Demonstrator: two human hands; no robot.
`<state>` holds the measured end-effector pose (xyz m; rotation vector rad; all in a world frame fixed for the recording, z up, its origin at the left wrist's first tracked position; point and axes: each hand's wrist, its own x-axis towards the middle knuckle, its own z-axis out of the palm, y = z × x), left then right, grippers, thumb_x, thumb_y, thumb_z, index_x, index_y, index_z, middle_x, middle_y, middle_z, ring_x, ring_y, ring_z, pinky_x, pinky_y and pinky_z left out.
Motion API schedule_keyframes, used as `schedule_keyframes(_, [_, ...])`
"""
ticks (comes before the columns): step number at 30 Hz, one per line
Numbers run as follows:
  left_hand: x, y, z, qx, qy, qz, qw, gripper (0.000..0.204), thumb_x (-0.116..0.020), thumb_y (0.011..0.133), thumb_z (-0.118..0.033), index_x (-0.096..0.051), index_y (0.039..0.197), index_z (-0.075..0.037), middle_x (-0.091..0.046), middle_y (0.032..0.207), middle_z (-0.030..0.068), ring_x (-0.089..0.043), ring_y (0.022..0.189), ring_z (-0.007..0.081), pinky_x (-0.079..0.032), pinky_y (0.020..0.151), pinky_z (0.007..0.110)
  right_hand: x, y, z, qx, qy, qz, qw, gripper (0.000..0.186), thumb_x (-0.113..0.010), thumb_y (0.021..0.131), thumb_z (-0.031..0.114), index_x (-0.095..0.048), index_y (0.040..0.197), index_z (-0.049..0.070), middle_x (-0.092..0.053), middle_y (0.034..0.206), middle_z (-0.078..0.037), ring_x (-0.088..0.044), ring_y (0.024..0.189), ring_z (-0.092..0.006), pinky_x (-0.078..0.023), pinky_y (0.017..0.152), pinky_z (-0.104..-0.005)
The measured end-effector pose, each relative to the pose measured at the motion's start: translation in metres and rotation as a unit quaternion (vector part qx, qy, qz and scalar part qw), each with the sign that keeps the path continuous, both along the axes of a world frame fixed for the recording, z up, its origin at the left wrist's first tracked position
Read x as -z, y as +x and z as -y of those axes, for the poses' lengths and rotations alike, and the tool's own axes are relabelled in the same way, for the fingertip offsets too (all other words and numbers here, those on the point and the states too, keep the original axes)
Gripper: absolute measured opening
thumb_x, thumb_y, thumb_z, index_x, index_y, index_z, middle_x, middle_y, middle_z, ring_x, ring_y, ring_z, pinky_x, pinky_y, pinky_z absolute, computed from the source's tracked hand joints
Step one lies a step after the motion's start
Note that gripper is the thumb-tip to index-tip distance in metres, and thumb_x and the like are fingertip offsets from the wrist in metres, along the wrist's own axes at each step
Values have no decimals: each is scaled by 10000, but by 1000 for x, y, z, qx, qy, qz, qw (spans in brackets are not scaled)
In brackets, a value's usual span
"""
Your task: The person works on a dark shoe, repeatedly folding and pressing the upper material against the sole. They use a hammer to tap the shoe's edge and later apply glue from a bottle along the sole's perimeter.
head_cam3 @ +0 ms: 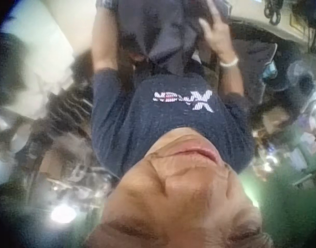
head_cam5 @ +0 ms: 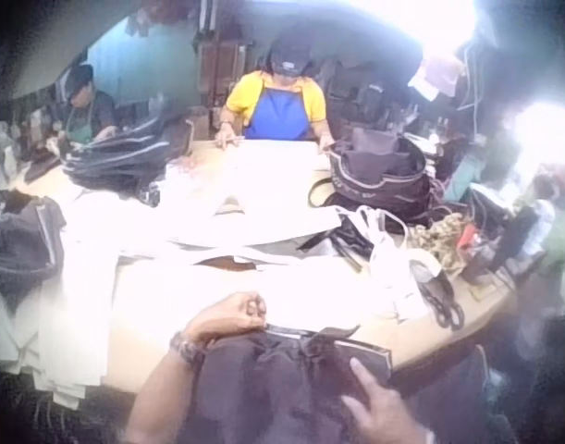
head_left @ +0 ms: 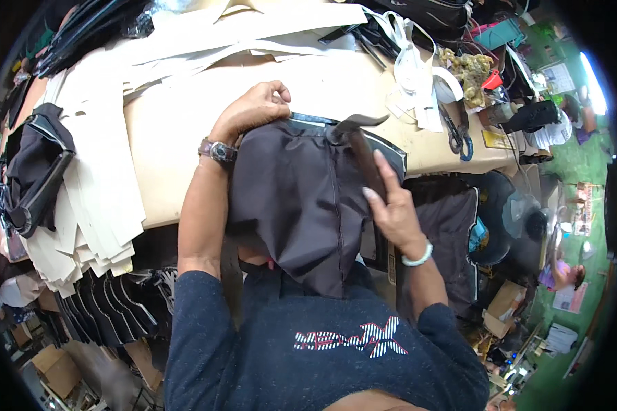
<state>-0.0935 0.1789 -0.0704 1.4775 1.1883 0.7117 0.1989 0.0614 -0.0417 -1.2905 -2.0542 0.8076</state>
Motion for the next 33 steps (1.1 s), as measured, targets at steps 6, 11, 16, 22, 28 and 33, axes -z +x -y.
schedule_keyframes(6, [-4, 3, 0, -1, -18, 14, 1000, 202, -609, 723, -48, -535, 908, -18, -571, 708, -12, -494, 638, 58, -394, 616, 180, -4, -4, -3, 77, 106, -22, 991, 597, -567, 847, 23, -312, 1387, 45, -561, 1168, -257, -571, 1077, -334, -465, 874, -351])
schedule_keyframes(11, [3, -3, -2, -20, -41, 79, 996, 191, -611, 726, -49, -542, 902, -25, -580, 738, -8, -513, 652, 65, -414, 645, 183, -8, 1, -11, 40, 27, 93, 995, 567, -544, 867, 69, -315, 1386, 50, -594, 1077, -260, -624, 984, -302, -465, 833, -319])
schedule_keyframes(16, [5, -1, -2, -18, -42, 100, 994, 201, -618, 709, -56, -546, 891, -14, -553, 684, -27, -491, 616, 60, -399, 596, 186, -1, 6, 0, 114, 34, 6, 993, 585, -559, 866, 89, -305, 1393, 63, -562, 1117, -257, -555, 1014, -355, -473, 830, -365])
schedule_keyframes(22, [3, -4, -2, -1, -60, 98, 993, 182, -614, 734, -42, -534, 897, -32, -555, 719, -27, -499, 640, 42, -410, 631, 167, -10, 13, -3, 89, 5, 9, 996, 576, -567, 859, 84, -331, 1384, 86, -553, 1146, -269, -554, 1046, -397, -476, 818, -387])
schedule_keyframes(28, [4, -1, -2, -9, -62, 87, 994, 203, -613, 740, -45, -531, 924, -26, -574, 751, -15, -516, 664, 44, -417, 653, 165, 0, 17, 2, 59, 67, 54, 994, 573, -575, 844, 81, -347, 1369, 70, -524, 1200, -264, -514, 1099, -398, -466, 874, -392])
schedule_keyframes(33, [-4, -1, 6, -11, -45, 73, 996, 232, -608, 750, -61, -535, 965, -15, -575, 776, -21, -510, 679, 37, -415, 663, 169, -22, 28, -45, 55, 157, 85, 982, 527, -581, 837, 118, -392, 1326, 66, -554, 1163, -246, -558, 1013, -412, -455, 847, -441])
